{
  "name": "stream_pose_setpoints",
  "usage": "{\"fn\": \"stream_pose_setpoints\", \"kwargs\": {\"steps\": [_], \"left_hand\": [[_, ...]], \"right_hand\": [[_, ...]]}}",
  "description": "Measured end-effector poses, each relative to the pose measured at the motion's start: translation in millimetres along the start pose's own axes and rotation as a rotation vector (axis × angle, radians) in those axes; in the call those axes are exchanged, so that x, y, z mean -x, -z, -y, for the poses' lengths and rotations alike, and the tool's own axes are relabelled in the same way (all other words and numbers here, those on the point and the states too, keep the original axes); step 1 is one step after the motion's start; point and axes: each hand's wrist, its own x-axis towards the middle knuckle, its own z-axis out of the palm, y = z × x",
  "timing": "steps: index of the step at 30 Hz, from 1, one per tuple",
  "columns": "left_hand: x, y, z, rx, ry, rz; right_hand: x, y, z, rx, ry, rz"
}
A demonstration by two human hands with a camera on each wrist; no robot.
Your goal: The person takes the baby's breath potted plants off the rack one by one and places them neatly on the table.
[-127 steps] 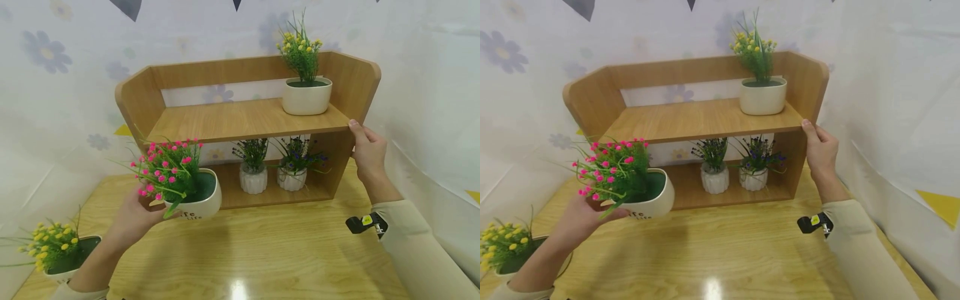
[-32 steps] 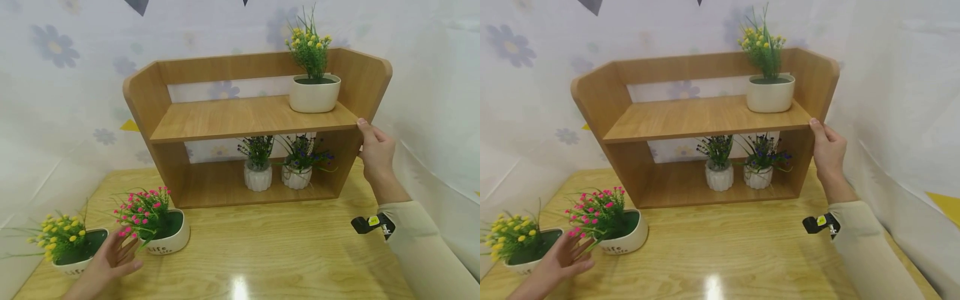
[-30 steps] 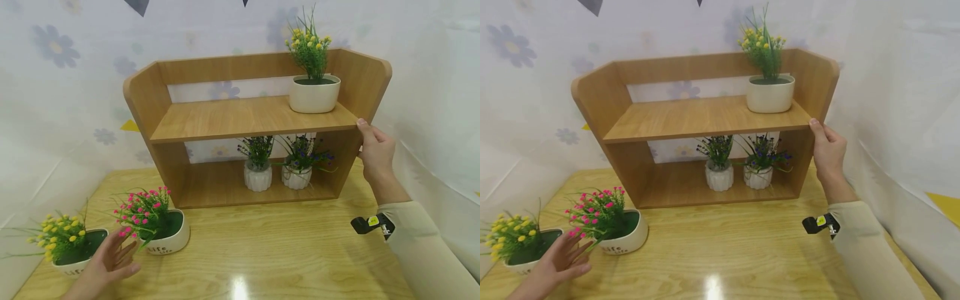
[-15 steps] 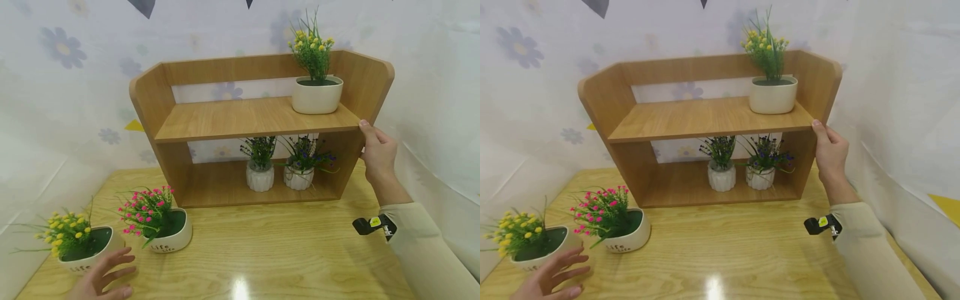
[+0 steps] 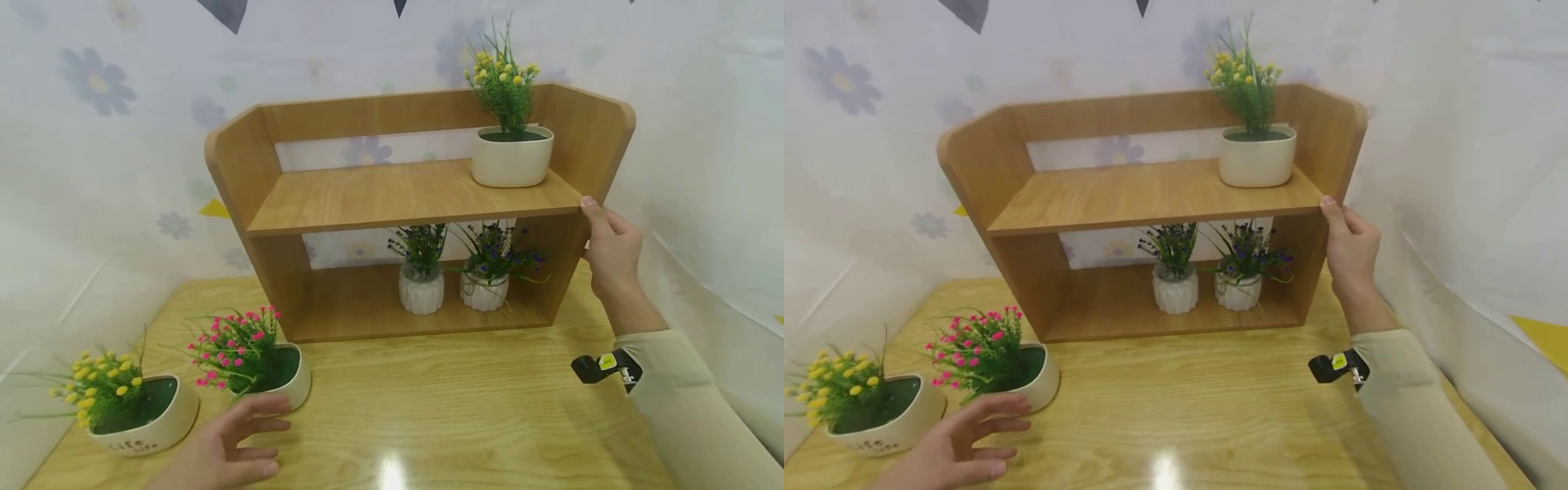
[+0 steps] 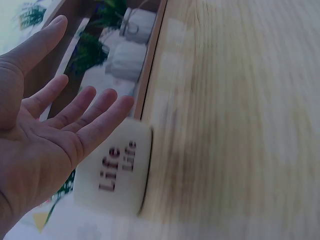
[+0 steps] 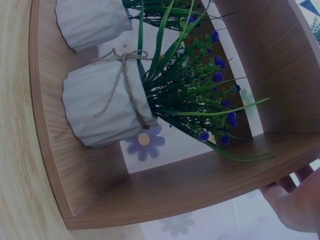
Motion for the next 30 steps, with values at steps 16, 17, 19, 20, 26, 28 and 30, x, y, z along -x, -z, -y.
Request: {"fn": "stream_pose_setpoints", "kwargs": {"steps": [16,17,19,20,26,28,30], "left_hand": [[-83.4,-45.2,-11.9,-0.007,-0.047,-0.002],[-88.9,-45.9,-13.6,-0.016,-0.059,-0.014],[-99.9,-46.5,-18.6,-0.016,-0.061,-0.041],[-106.0,-46.5,-21.1,-0.016,-0.074,-0.052],[-143.4,-48.0,-38.7,-0.029,-0.125,-0.122],[-155.4,-49.3,-45.6,-0.038,-0.144,-0.155],[-167.0,-50.7,-52.8,-0.037,-0.168,-0.184]], "right_hand": [[2.5,3.0,-2.0,0.009,0.025,0.003],[2.2,2.6,-2.4,0.002,0.023,0.007],[1.5,1.5,-3.3,-0.007,0.021,0.007],[1.2,1.2,-3.8,-0.004,0.023,0.005],[0.0,1.1,-3.1,-0.004,0.02,-0.002],[-0.4,1.2,-2.6,-0.007,0.02,-0.002],[-0.7,1.3,-2.3,-0.007,0.025,-0.005]]}}
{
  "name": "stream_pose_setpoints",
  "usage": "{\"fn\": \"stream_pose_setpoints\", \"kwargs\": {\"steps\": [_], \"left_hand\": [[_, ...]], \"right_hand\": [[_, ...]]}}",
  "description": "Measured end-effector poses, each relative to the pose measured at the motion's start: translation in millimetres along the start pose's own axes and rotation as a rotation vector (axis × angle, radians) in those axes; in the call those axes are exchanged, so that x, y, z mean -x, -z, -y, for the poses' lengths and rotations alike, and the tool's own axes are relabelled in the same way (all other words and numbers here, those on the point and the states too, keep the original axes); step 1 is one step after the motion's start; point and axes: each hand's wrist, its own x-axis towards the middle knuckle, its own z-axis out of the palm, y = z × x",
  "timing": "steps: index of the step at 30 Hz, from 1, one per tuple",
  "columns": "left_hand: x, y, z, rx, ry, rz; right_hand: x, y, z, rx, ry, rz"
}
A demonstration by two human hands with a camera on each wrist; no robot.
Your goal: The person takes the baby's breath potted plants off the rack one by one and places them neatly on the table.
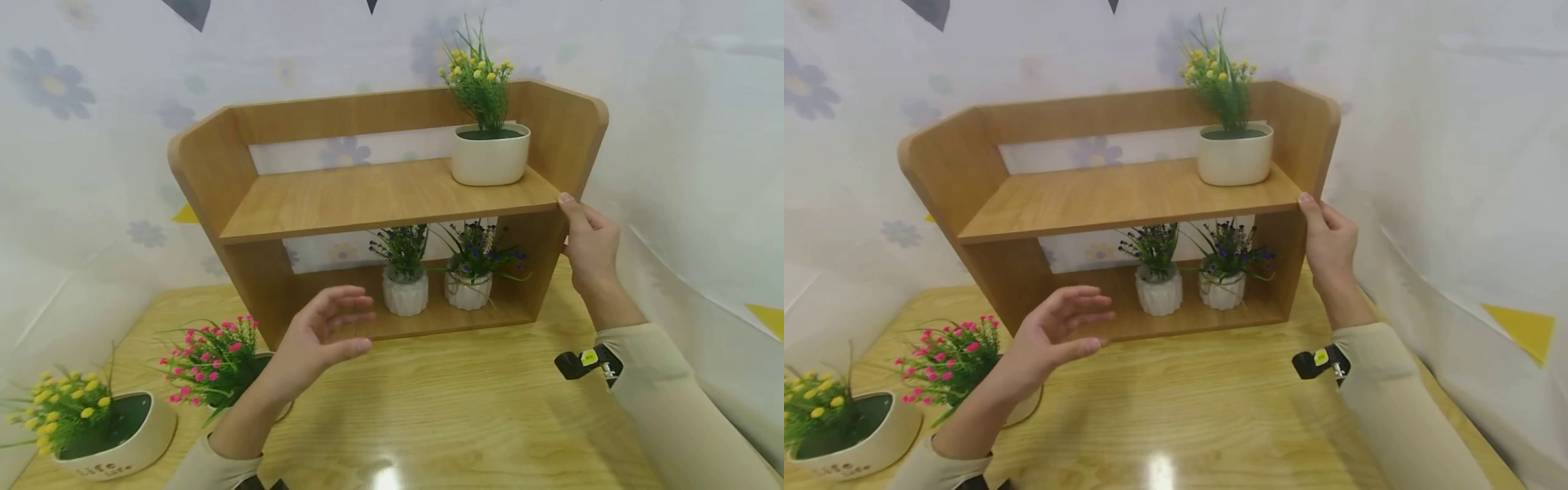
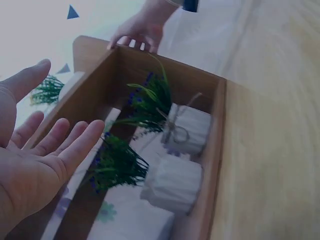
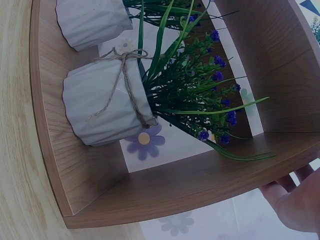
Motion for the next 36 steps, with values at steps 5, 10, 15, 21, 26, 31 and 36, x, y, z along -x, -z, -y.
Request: {"fn": "stream_pose_setpoints", "kwargs": {"steps": [5,10,15,21,26,31,36], "left_hand": [[-28.6,-8.1,-14.5,0.03,-0.043,-0.023],[-57.7,-16.5,-29.8,0.047,-0.056,-0.001],[-90.4,-24.1,-48.6,0.084,-0.062,0.004],[-133.7,-33.4,-71.0,0.122,-0.121,-0.02],[-169.1,-38.3,-82.1,0.099,-0.091,-0.059],[-202.0,-40.1,-84.1,0.044,-0.018,-0.089],[-231.4,-42.4,-82.3,0.03,0.057,-0.108]], "right_hand": [[-0.8,-0.1,-1.2,0.009,0.01,0.004],[-1.9,0.9,-2.1,0.011,0.023,0.012],[-1.9,1.2,-2.0,0.012,0.042,0.018],[-1.5,1.7,-1.2,0.029,0.056,0.024],[-1.9,3.1,-2.1,0.026,0.049,0.03],[-1.3,4.0,-2.8,0.036,0.036,0.029],[-0.2,5.5,-3.1,0.04,0.037,0.018]]}}
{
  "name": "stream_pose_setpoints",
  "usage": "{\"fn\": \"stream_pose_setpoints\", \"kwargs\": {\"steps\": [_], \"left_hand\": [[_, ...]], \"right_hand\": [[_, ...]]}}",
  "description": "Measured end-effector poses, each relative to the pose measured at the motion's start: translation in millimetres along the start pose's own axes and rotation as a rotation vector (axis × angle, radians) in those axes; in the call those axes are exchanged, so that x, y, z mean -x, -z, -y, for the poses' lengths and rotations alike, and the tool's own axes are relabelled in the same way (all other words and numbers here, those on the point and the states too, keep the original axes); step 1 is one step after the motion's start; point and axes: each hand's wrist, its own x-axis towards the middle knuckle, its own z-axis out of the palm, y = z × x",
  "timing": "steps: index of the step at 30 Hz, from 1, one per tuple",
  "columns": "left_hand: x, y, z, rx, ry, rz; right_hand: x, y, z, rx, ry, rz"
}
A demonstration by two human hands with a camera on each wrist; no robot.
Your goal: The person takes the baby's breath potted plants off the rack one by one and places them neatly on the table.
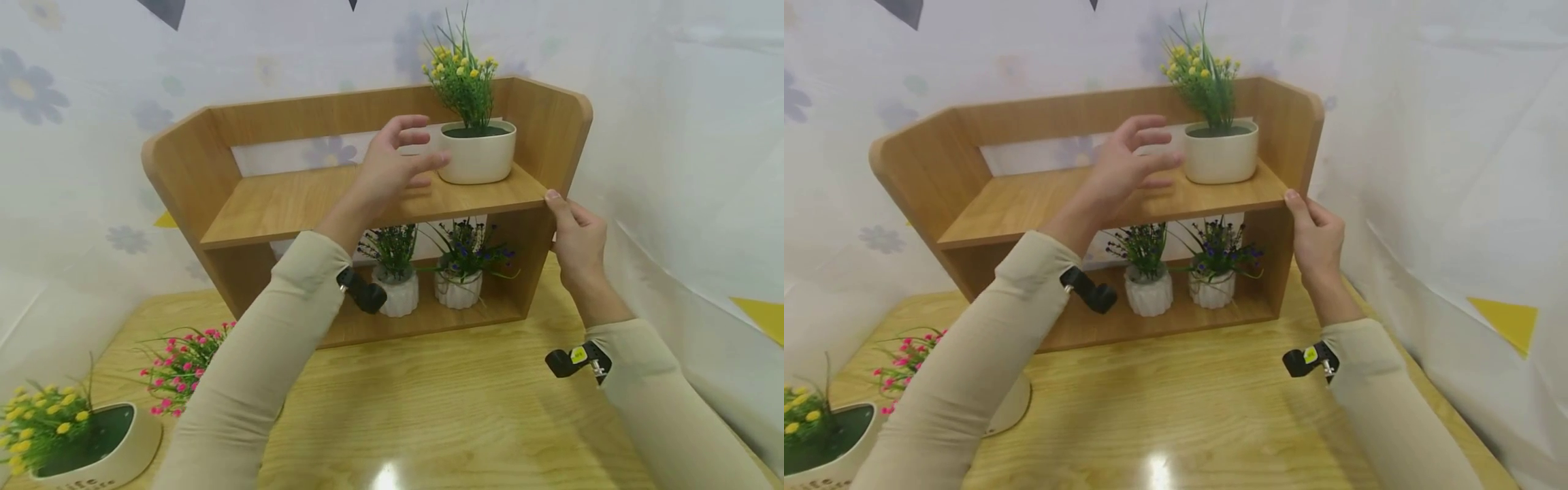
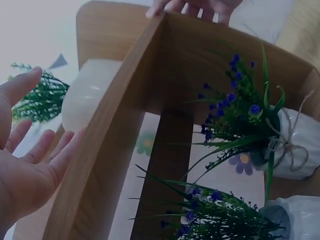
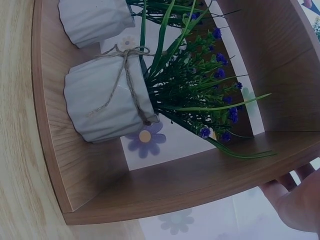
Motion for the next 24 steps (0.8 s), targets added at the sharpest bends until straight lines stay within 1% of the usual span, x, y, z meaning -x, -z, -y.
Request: {"fn": "stream_pose_setpoints", "kwargs": {"steps": [6,8,11,15,19,24], "left_hand": [[-29.5,-2.3,0.9,-0.091,0.133,-0.035],[-37.2,-2.8,1.5,-0.119,0.16,-0.035],[-46.0,-3.7,3.0,-0.154,0.161,-0.017],[-53.2,-4.7,6.2,-0.227,0.134,0.021],[-56.0,-6.7,9.0,-0.288,0.113,0.041],[-55.5,-8.4,9.9,-0.341,0.106,0.044]], "right_hand": [[1.8,1.3,1.5,0.005,0.001,-0.001],[2.5,1.3,2.4,0.004,0.002,-0.005],[3.8,0.7,3.6,0.0,0.006,-0.014],[5.4,-1.4,4.5,0.0,0.015,-0.018],[7.4,-3.7,4.5,0.007,0.02,-0.019],[9.6,-5.9,4.0,0.01,0.022,-0.018]]}}
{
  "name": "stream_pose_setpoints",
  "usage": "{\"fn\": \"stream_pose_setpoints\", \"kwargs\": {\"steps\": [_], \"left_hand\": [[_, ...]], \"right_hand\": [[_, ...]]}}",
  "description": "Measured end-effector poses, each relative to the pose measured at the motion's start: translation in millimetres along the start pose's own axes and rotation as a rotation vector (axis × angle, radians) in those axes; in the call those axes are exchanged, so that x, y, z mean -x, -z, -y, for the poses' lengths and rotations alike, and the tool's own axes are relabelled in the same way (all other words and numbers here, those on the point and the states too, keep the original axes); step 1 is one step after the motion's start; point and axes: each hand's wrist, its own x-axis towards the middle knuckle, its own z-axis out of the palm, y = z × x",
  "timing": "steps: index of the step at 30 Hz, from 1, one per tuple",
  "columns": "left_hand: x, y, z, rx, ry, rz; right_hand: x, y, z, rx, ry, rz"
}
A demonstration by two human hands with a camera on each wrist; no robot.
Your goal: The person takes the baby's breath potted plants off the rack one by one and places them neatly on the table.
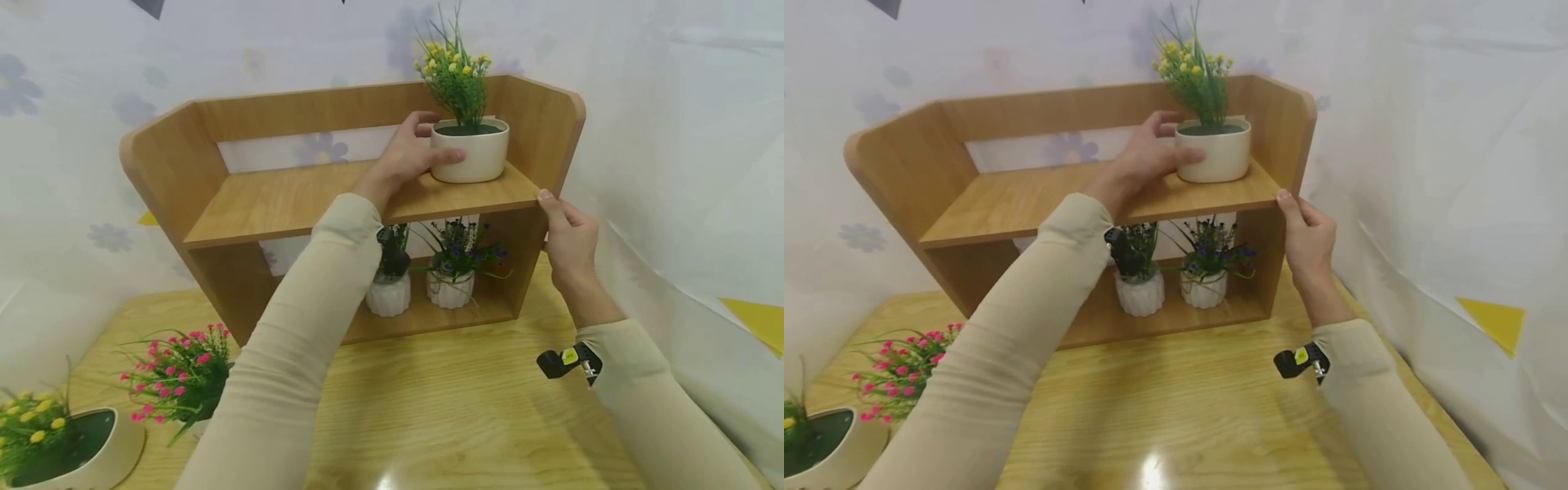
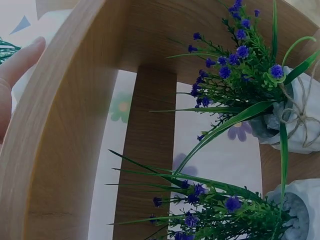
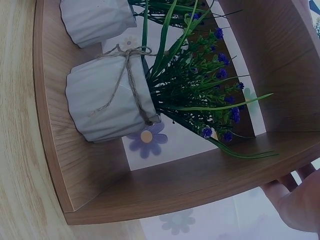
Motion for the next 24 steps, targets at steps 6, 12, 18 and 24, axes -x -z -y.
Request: {"fn": "stream_pose_setpoints", "kwargs": {"steps": [6,12,18,24], "left_hand": [[1.8,0.3,-0.7,-0.003,0.002,-0.008],[2.9,1.4,-0.5,-0.008,0.003,-0.018],[2.8,1.9,0.3,0.004,0.006,-0.023],[3.6,3.7,1.7,0.033,0.02,-0.028]], "right_hand": [[0.5,-1.1,0.2,0.008,-0.004,-0.003],[-0.1,-2.0,-0.7,0.018,-0.003,0.006],[-0.8,-1.8,-1.2,0.013,-0.008,0.0],[-0.9,-1.5,-1.5,0.009,-0.011,-0.005]]}}
